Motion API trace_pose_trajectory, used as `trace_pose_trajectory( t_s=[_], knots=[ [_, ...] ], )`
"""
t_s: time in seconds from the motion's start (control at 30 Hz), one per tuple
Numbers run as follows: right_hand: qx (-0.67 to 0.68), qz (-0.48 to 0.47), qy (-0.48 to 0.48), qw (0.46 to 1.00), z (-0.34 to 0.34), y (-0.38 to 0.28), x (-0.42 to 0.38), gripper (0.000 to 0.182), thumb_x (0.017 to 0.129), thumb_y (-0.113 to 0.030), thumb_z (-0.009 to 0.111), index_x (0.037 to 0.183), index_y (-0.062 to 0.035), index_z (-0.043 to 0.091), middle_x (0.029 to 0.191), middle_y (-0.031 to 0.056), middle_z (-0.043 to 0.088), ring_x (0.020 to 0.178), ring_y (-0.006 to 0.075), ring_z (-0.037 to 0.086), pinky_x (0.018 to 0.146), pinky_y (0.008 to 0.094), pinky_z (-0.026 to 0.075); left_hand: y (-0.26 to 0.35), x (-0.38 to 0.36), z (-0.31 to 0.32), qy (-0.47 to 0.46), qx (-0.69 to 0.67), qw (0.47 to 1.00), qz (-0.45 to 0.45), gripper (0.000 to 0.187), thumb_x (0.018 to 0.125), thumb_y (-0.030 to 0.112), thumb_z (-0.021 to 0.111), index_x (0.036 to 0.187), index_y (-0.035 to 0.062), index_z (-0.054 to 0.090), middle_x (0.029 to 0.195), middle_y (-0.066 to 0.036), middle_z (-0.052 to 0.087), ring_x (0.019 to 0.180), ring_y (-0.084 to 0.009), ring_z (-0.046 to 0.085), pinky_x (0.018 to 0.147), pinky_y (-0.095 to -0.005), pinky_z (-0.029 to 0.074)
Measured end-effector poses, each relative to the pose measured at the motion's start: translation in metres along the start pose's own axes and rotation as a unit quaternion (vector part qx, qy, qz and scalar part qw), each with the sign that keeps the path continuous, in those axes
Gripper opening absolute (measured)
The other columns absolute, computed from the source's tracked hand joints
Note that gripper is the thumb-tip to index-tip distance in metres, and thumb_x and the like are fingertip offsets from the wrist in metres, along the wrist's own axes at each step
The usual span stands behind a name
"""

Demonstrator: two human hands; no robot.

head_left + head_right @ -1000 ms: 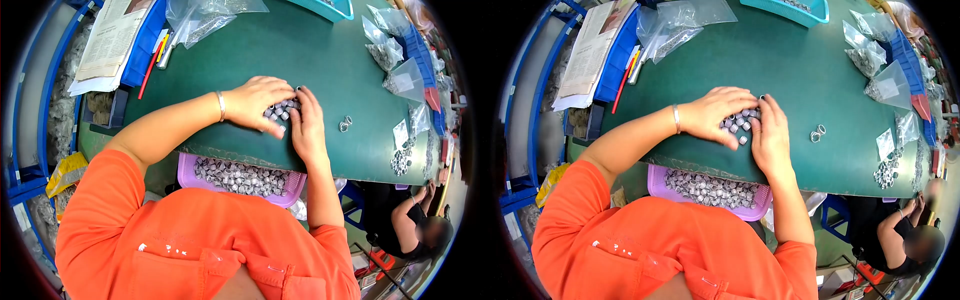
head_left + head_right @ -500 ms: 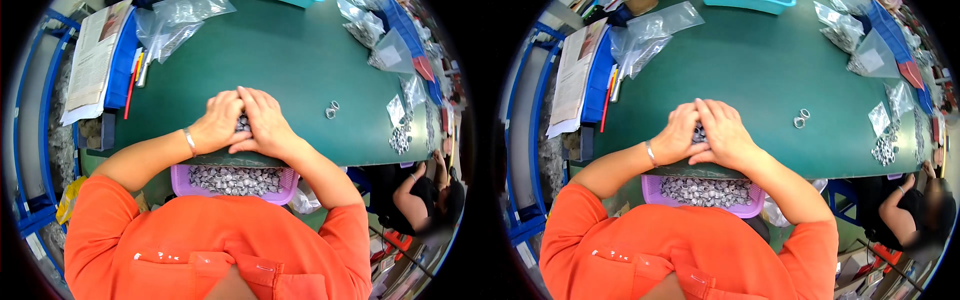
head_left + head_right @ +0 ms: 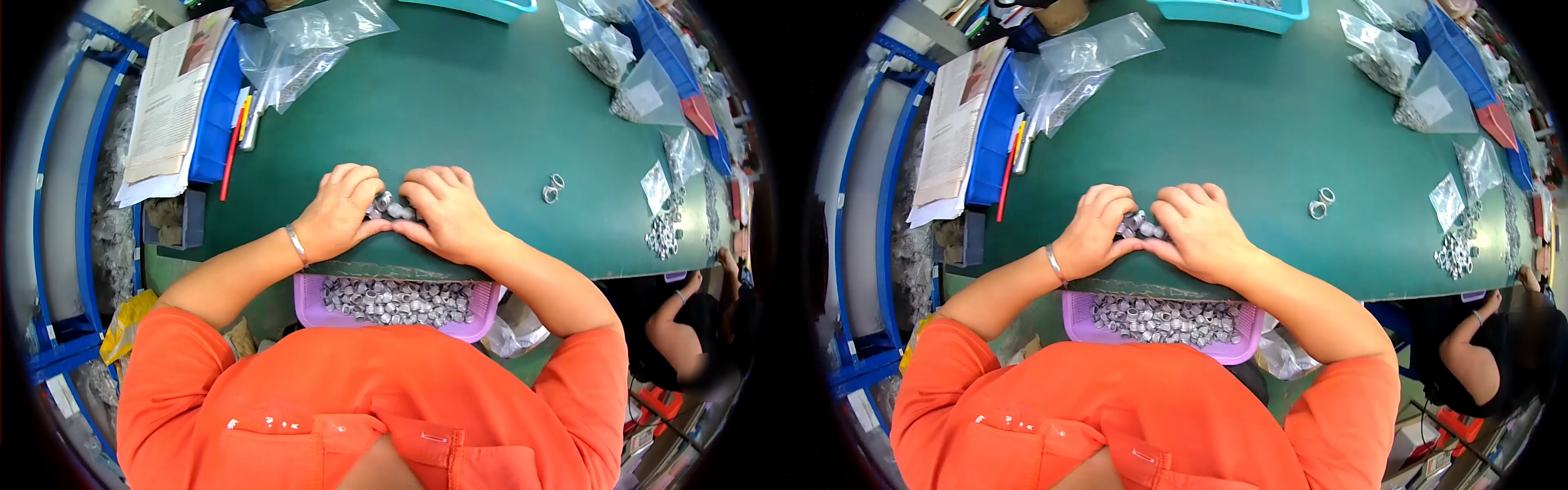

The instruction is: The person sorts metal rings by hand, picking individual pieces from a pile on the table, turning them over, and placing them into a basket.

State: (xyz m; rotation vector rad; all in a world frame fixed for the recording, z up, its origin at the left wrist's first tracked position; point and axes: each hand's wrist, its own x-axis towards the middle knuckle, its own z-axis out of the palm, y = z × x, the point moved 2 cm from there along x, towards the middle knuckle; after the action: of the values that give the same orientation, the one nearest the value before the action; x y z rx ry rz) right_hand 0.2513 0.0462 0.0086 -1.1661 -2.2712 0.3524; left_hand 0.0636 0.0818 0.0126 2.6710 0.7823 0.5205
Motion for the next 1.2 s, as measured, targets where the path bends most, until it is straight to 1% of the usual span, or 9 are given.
trace_pose_trajectory(
  t_s=[0.23, 0.37, 0.43, 0.63, 0.77, 0.83, 0.97, 1.1, 1.2],
  knots=[
    [-0.282, 0.200, 0.102, 0.933, -0.071, 0.057, -0.058, 0.042, 0.079, -0.028, 0.063, 0.115, -0.0071, 0.055, 0.129, 0.0126, 0.045, 0.119, 0.0330, 0.040, 0.096, 0.0498, 0.027, 0.021, 0.013, -0.005, -0.009, -0.028, 0.999, 0.012, 0.078, 0.065, 0.037, 0.075, 0.127, 0.0080, 0.039, 0.124, -0.013, 0.041, 0.116, -0.0335, 0.039, 0.094, -0.0451, 0.030],
    [-0.198, 0.165, 0.135, 0.957, -0.082, 0.075, -0.111, 0.026, 0.074, -0.013, 0.067, 0.098, -0.0035, 0.062, 0.109, 0.0140, 0.058, 0.099, 0.0335, 0.053, 0.085, 0.0399, 0.044, 0.025, 0.029, 0.007, -0.045, 0.008, 0.998, 0.040, 0.058, 0.064, 0.036, 0.074, 0.115, 0.0165, 0.055, 0.127, -0.011, 0.042, 0.117, -0.0314, 0.040, 0.092, -0.0466, 0.031],
    [-0.193, 0.172, 0.135, 0.957, -0.092, 0.077, -0.128, 0.024, 0.072, -0.010, 0.069, 0.094, -0.0023, 0.062, 0.107, 0.0144, 0.058, 0.098, 0.0326, 0.053, 0.085, 0.0401, 0.044, 0.026, 0.035, 0.010, -0.038, -0.009, 0.998, 0.044, 0.048, 0.061, 0.022, 0.076, 0.105, 0.0114, 0.058, 0.120, -0.010, 0.048, 0.112, -0.0294, 0.045, 0.090, -0.0445, 0.031],
    [-0.329, 0.307, 0.218, 0.866, -0.141, 0.134, -0.202, 0.014, 0.074, -0.009, 0.066, 0.087, -0.0022, 0.064, 0.099, 0.0141, 0.061, 0.094, 0.0318, 0.055, 0.084, 0.0389, 0.044, 0.019, 0.029, 0.009, -0.036, -0.007, 0.999, 0.026, 0.045, 0.062, 0.022, 0.075, 0.103, 0.0117, 0.058, 0.116, -0.008, 0.049, 0.107, -0.0281, 0.046, 0.089, -0.0437, 0.032],
    [-0.418, 0.312, 0.216, 0.825, -0.147, 0.134, -0.196, 0.019, 0.078, -0.013, 0.064, 0.093, -0.0020, 0.064, 0.102, 0.0151, 0.060, 0.095, 0.0323, 0.054, 0.085, 0.0401, 0.042, 0.011, 0.014, 0.003, -0.035, 0.010, 0.999, 0.012, 0.042, 0.064, 0.024, 0.074, 0.101, 0.0135, 0.057, 0.114, -0.005, 0.049, 0.108, -0.0270, 0.044, 0.088, -0.0424, 0.031],
    [-0.307, 0.286, 0.223, 0.880, -0.124, 0.103, -0.153, 0.022, 0.080, -0.015, 0.063, 0.098, -0.0018, 0.063, 0.108, 0.0155, 0.057, 0.101, 0.0324, 0.052, 0.089, 0.0408, 0.040, 0.007, 0.009, 0.002, -0.022, 0.021, 0.999, 0.017, 0.037, 0.066, 0.026, 0.073, 0.097, 0.0132, 0.057, 0.111, -0.004, 0.050, 0.104, -0.0266, 0.045, 0.086, -0.0418, 0.032],
    [-0.035, 0.183, 0.060, 0.981, -0.063, 0.017, -0.062, 0.053, 0.073, -0.019, 0.070, 0.119, -0.0008, 0.049, 0.129, 0.0204, 0.041, 0.120, 0.0364, 0.039, 0.099, 0.0425, 0.034, 0.003, 0.012, 0.001, -0.011, 0.007, 1.000, 0.028, 0.031, 0.068, 0.028, 0.073, 0.089, 0.0110, 0.057, 0.100, -0.005, 0.051, 0.091, -0.0255, 0.048, 0.079, -0.0379, 0.038],
    [-0.047, 0.090, -0.047, 0.994, -0.012, -0.019, -0.026, 0.070, 0.071, -0.024, 0.071, 0.129, -0.0001, 0.038, 0.135, 0.0256, 0.031, 0.124, 0.0405, 0.033, 0.102, 0.0442, 0.031, 0.002, 0.008, 0.000, 0.026, -0.006, 0.999, 0.041, 0.032, 0.067, 0.026, 0.074, 0.087, 0.0081, 0.056, 0.090, -0.007, 0.052, 0.079, -0.0258, 0.050, 0.072, -0.0364, 0.043],
    [0.047, 0.111, -0.003, 0.993, -0.010, -0.016, -0.021, 0.064, 0.075, -0.020, 0.069, 0.127, 0.0002, 0.039, 0.135, 0.0228, 0.032, 0.123, 0.0381, 0.035, 0.101, 0.0428, 0.031, 0.002, 0.005, 0.002, 0.025, -0.017, 0.999, 0.009, 0.033, 0.066, 0.021, 0.074, 0.090, 0.0072, 0.056, 0.094, -0.008, 0.051, 0.080, -0.0266, 0.050, 0.074, -0.0359, 0.043]
  ],
)
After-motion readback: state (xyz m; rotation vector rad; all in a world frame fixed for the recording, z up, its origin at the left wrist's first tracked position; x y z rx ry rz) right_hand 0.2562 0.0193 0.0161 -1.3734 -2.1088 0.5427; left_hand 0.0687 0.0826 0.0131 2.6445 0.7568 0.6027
